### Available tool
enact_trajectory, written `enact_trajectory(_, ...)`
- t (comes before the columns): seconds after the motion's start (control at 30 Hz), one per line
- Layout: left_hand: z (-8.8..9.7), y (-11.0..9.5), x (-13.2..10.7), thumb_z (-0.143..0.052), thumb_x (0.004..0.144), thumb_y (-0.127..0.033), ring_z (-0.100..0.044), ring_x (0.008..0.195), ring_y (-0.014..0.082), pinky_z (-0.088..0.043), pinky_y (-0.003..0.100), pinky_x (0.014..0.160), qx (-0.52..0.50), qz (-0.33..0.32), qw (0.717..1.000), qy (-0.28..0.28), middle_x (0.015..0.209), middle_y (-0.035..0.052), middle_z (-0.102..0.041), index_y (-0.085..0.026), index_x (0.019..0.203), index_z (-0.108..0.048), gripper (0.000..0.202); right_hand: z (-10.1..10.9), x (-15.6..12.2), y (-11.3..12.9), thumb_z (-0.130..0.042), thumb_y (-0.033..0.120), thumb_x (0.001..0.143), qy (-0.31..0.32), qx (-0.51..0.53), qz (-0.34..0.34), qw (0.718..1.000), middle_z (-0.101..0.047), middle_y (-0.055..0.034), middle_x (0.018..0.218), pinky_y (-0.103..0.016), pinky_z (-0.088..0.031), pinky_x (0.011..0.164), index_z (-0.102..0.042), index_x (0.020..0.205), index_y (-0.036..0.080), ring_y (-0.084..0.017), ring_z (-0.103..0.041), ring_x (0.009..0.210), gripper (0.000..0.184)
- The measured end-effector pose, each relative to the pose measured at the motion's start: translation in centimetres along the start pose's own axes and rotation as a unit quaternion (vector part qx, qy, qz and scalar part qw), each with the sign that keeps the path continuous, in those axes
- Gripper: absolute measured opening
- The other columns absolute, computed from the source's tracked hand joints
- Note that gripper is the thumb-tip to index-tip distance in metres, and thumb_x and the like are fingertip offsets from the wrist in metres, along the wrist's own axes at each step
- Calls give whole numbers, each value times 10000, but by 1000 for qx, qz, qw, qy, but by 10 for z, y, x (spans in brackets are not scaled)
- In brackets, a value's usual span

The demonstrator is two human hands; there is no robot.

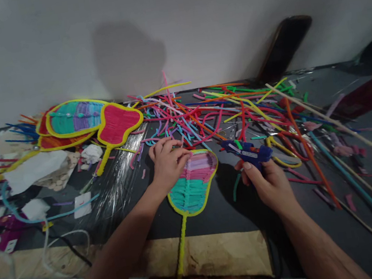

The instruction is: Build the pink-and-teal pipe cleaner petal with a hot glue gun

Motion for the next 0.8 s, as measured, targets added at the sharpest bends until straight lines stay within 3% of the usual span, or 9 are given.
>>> enact_trajectory(0.33,-4,0,4,-573,872,-332,-434,1200,260,-217,481,1019,19,19,1000,-6,1071,21,-658,-281,834,-704,146,2,-2,-1,-520,421,890,-1,1,-3,1000,-540,19,581,-265,-410,522,-613,862,180,-123,-501,521,259)
enact_trajectory(0.57,2,2,1,-442,914,-265,-464,1154,246,-245,470,1005,19,24,999,-8,1092,44,-648,-256,946,-683,243,2,-1,-1,-514,423,892,1,0,-5,1000,-536,20,576,-267,-405,520,-612,866,183,-126,-504,519,261)
enact_trajectory(0.8,10,0,-19,-483,850,-189,-467,1156,246,-249,461,1014,43,-36,998,-27,1074,43,-633,-245,959,-675,228,3,-1,0,-514,421,889,-4,-5,-6,1000,-528,28,572,-254,-400,517,-611,867,174,-116,-496,516,267)
Point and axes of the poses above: each hand's wrist, its own x-axis towards the middle knuckle, its own z-axis out of the back of the hand, y = z × x, the point moved 8 cm from there along x, towards the middle knuckle
